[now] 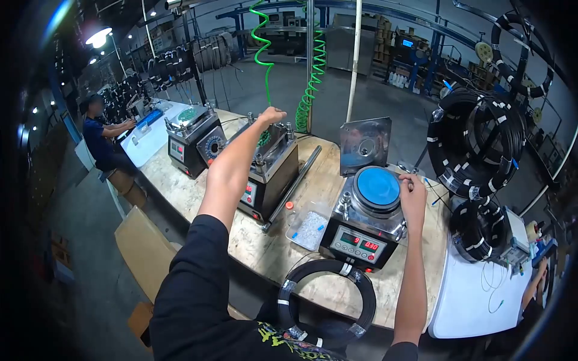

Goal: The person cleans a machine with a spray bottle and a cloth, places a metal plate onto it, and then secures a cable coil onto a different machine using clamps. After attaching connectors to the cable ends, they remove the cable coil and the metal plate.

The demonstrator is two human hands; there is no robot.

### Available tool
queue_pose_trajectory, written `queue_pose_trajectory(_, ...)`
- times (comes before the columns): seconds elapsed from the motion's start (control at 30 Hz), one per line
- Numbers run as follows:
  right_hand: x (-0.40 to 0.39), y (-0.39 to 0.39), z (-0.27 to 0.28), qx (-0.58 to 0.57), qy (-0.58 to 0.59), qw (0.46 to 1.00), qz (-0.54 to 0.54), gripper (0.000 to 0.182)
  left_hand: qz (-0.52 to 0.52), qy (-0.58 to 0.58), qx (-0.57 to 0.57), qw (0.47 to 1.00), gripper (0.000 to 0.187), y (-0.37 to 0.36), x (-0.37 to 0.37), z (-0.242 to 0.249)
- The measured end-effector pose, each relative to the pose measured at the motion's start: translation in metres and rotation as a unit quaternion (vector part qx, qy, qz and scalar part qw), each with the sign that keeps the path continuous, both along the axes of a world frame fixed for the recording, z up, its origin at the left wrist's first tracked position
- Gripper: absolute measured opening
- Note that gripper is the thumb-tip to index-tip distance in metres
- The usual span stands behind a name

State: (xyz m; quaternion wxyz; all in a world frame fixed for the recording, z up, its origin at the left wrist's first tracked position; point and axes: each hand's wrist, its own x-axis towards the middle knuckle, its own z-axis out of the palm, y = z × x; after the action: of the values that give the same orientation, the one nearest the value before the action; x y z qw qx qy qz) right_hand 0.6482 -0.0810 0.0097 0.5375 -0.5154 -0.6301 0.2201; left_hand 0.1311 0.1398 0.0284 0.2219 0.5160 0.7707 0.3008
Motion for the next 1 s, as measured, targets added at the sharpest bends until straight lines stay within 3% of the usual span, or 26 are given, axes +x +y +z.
queue_pose_trajectory(0.17, 0.000, -0.002, 0.003, 0.000, 0.002, 1.000, 0.007, 0.015, -0.037, -0.062, 0.074, 0.995, 0.067, 0.025, 0.007, -0.010)
queue_pose_trajectory(0.37, -0.001, -0.002, 0.001, 0.043, -0.030, 0.999, -0.007, 0.014, -0.150, -0.050, 0.255, 0.954, 0.051, -0.063, 0.044, 0.077)
queue_pose_trajectory(0.47, -0.006, -0.013, 0.007, 0.060, -0.055, 0.996, -0.026, 0.015, -0.172, -0.099, 0.264, 0.944, 0.044, -0.102, 0.057, 0.108)
queue_pose_trajectory(0.6, -0.006, -0.013, 0.011, 0.072, -0.056, 0.996, -0.022, 0.019, -0.257, -0.072, 0.361, 0.893, 0.034, -0.146, 0.077, 0.128)
queue_pose_trajectory(0.7, -0.007, -0.013, 0.017, 0.019, 0.029, 0.996, 0.084, 0.025, -0.336, -0.082, 0.304, 0.888, 0.030, -0.196, 0.097, 0.148)
queue_pose_trajectory(0.77, -0.016, -0.021, 0.034, -0.019, 0.048, 0.982, 0.179, 0.033, -0.377, -0.157, 0.273, 0.871, 0.028, -0.227, 0.118, 0.155)
queue_pose_trajectory(0.93, -0.067, -0.066, 0.098, -0.158, 0.121, 0.903, 0.380, 0.057, -0.420, -0.291, 0.206, 0.835, 0.026, -0.262, 0.173, 0.162)
queue_pose_trajectory(1.0, -0.074, -0.061, 0.108, -0.162, 0.078, 0.912, 0.369, 0.058, -0.422, -0.300, 0.203, 0.831, 0.025, -0.263, 0.197, 0.163)
